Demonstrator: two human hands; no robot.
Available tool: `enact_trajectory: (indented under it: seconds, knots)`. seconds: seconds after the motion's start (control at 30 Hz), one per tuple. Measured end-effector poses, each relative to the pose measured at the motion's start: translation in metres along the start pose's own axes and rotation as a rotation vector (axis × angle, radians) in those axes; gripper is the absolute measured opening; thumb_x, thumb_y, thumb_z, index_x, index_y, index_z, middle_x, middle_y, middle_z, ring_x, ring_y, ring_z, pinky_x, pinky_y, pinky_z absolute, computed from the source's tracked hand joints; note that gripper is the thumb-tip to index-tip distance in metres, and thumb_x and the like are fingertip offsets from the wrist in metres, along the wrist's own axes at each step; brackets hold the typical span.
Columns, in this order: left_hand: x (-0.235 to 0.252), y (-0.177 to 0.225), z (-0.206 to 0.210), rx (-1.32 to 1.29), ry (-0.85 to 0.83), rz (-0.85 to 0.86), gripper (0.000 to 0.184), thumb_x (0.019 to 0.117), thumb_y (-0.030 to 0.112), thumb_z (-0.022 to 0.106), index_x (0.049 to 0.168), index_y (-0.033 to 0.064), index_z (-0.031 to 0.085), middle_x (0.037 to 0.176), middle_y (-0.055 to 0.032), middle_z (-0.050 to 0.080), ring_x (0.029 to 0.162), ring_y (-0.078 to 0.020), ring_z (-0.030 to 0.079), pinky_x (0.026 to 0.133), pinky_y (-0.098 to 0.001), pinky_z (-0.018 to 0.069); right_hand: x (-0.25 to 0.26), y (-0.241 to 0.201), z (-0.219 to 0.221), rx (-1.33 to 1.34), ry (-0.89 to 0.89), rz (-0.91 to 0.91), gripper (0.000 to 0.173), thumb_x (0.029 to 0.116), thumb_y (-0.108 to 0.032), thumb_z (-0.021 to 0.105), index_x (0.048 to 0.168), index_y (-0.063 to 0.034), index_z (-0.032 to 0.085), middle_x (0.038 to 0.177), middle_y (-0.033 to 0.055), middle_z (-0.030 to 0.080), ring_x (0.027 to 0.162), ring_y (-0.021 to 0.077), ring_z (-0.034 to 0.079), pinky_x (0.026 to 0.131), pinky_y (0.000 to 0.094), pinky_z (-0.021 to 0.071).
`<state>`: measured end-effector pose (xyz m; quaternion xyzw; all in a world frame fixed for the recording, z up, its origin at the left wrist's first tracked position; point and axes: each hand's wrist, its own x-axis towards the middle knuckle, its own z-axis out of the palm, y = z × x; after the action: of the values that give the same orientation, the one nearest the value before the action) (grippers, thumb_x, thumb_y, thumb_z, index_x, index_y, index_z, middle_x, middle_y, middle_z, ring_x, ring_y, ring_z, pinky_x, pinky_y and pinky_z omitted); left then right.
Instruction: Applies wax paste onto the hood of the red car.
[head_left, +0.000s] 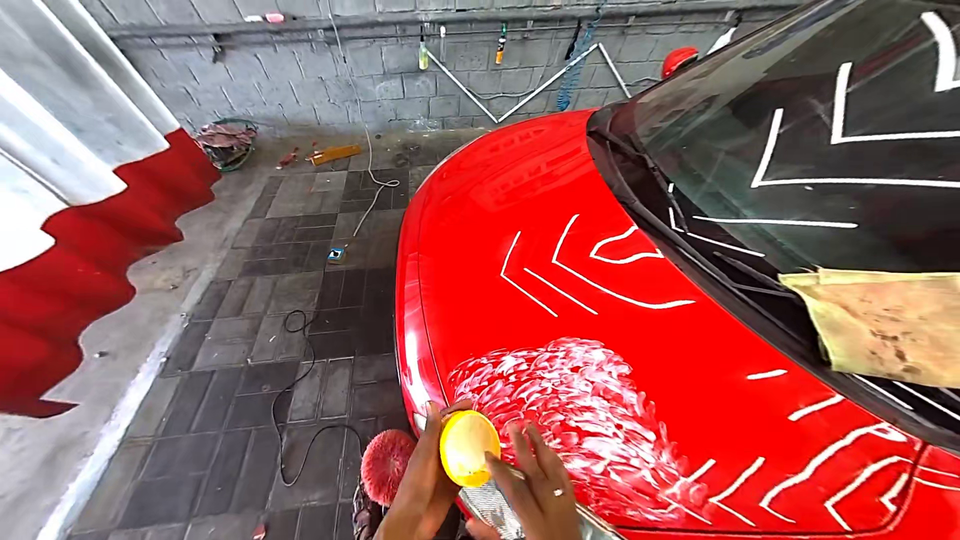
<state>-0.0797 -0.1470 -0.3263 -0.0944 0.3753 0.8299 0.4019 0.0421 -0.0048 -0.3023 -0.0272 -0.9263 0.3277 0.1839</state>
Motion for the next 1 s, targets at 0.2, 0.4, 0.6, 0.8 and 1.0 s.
enact_trajectory:
  seconds: [0.2,0.4,0.6,0.8,1.0]
  knots:
    - [-0.001,-0.003,0.009,0.010,-0.065,0.042,0.072,0.1075,0.061,0.027,0.141,0.0045,0.055,0.127,-0.0206,0.068,0.118,-0.0301,0.068,0.101,-0.0473,0.0570,0.006,-0.009,0.012,-0.219,-0.129,-0.015,0.064,0.0891,-0.076,0.056,0.138,-0.0341,0.064,0.164,0.0200,0.034,0.155,0.0420,0.023,0.120,0.0697,0.0153]
    - [-0.003,-0.006,0.003,0.064,-0.045,0.053,0.071,0.1083,0.060,0.026,0.141,0.0039,0.056,0.127,-0.0211,0.068,0.118,-0.0304,0.068,0.101,-0.0479,0.0566,0.004,-0.009,0.014,-0.216,-0.161,0.015,0.059,0.0866,-0.079,0.056,0.122,-0.0342,0.073,0.165,0.0181,0.033,0.155,0.0421,0.021,0.120,0.0718,0.0122]
    - [-0.010,-0.004,-0.011,-0.021,0.058,0.014,0.073,0.1064,0.065,0.027,0.145,0.0082,0.051,0.136,-0.0193,0.064,0.123,-0.0316,0.065,0.102,-0.0491,0.0561,0.012,0.018,0.006,0.660,-0.051,0.265,0.051,0.0973,-0.057,0.061,0.121,-0.0126,0.074,0.163,0.0203,0.035,0.155,0.0355,0.026,0.125,0.0548,0.0290]
    - [-0.028,0.008,-0.056,-0.066,0.196,0.112,0.078,0.1032,0.071,0.030,0.149,0.0106,0.047,0.141,-0.0183,0.062,0.124,-0.0316,0.064,0.099,-0.0491,0.0577,0.022,0.124,0.054,-0.013,-0.325,0.202,0.057,0.0957,-0.048,0.059,0.143,-0.0176,0.062,0.161,0.0057,0.044,0.155,0.0324,0.028,0.125,0.0600,0.0203]
    - [-0.067,0.027,-0.077,-0.168,0.329,0.292,0.076,0.1049,0.067,0.030,0.148,0.0070,0.047,0.137,-0.0195,0.064,0.124,-0.0312,0.065,0.101,-0.0480,0.0575,0.006,0.163,0.113,-0.473,-0.887,-0.059,0.081,0.0937,-0.069,0.053,0.155,-0.0157,0.047,0.167,0.0050,0.035,0.158,0.0316,0.016,0.124,0.0668,0.0014]
